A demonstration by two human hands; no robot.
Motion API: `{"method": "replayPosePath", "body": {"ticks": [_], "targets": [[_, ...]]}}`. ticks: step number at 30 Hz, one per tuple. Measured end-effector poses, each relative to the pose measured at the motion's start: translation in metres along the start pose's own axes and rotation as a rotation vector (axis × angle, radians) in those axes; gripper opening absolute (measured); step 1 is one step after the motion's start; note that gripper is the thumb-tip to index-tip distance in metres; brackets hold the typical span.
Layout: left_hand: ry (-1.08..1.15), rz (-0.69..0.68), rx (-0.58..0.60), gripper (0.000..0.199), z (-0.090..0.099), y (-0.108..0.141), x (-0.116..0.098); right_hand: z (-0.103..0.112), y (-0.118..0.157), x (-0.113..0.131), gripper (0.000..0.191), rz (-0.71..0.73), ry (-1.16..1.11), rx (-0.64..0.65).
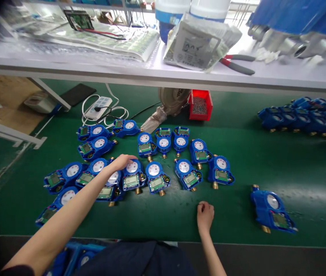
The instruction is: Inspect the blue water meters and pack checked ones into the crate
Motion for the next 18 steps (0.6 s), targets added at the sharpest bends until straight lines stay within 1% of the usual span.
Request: {"method": "replayPosePath", "body": {"ticks": [4,6,8,11,15,18], "targets": [[0.002,-0.043,0.043,0.038,0.002,-0.005,0.0,0.002,0.011,0.004,0.031,-0.018,-0.157,0.054],[0.006,-0.068,0.069,0.038,-0.001,-0.001,-0.002,0.001,0.016,0.01,0.031,-0.028,-0.214,0.073],[0.007,-0.096,0.1,0.039,-0.008,0.006,-0.006,-0.001,0.02,0.02,0.03,-0.03,-0.271,0.095],[0.004,-0.129,0.135,0.039,-0.025,0.024,-0.014,-0.004,0.024,0.037,0.029,-0.024,-0.355,0.135],[0.009,-0.138,0.142,0.038,-0.047,0.053,-0.024,-0.009,0.03,0.059,0.027,-0.031,-0.462,0.199],[0.029,-0.122,0.151,0.04,-0.063,0.076,-0.028,-0.02,0.034,0.082,0.029,-0.031,-0.578,0.31]]}}
Point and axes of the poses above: each hand's wrist, its own y-axis away from the middle knuckle, its own z-axis out of the back of the hand, x = y × z, the point moved 5 cm from there along -y, towards the middle knuckle, and after that the axes turned 15 degrees about z, right-handed, at the moved point
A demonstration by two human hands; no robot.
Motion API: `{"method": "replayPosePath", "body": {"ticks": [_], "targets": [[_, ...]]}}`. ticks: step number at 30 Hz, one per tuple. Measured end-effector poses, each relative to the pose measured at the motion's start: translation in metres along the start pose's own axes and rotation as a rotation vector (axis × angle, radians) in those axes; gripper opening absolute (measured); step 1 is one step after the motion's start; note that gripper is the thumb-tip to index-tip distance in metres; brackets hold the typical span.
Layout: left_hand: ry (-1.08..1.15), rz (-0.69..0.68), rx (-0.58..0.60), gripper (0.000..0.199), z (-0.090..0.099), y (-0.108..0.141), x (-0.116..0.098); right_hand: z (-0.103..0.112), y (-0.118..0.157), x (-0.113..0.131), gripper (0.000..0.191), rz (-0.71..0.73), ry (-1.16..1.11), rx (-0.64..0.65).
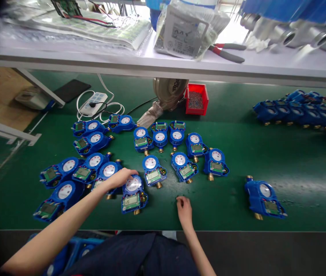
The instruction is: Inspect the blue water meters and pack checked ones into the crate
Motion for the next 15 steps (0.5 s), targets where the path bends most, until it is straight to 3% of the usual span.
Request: {"method": "replayPosePath", "body": {"ticks": [3,6,9,12,15], "targets": [[0.055,0.024,-0.02,0.043,-0.02,0.02,-0.002,-0.038,-0.004,0.025,0.036,-0.002,-0.161,0.184],[0.265,0.083,-0.187,0.039,-0.04,0.04,0.004,-0.087,-0.01,0.062,0.045,-0.039,-0.421,0.424],[0.503,0.303,-0.335,0.044,-0.068,0.058,0.021,-0.125,-0.015,0.095,0.053,-0.097,-0.677,0.558],[0.781,0.509,-0.283,0.052,-0.104,0.074,0.032,-0.14,-0.018,0.106,0.059,-0.146,-0.76,0.538],[1.049,0.554,-0.169,0.057,-0.129,0.087,0.032,-0.141,-0.008,0.103,0.059,-0.161,-0.806,0.532]]}}
Point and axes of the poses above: each hand's wrist, its own y-axis away from the middle knuckle, its own z-axis out of the back of the hand, x = y × z, the point moved 5 cm from there along -y, towards the middle knuckle, and after that the axes turned 15 degrees about z, right-handed, at the moved point
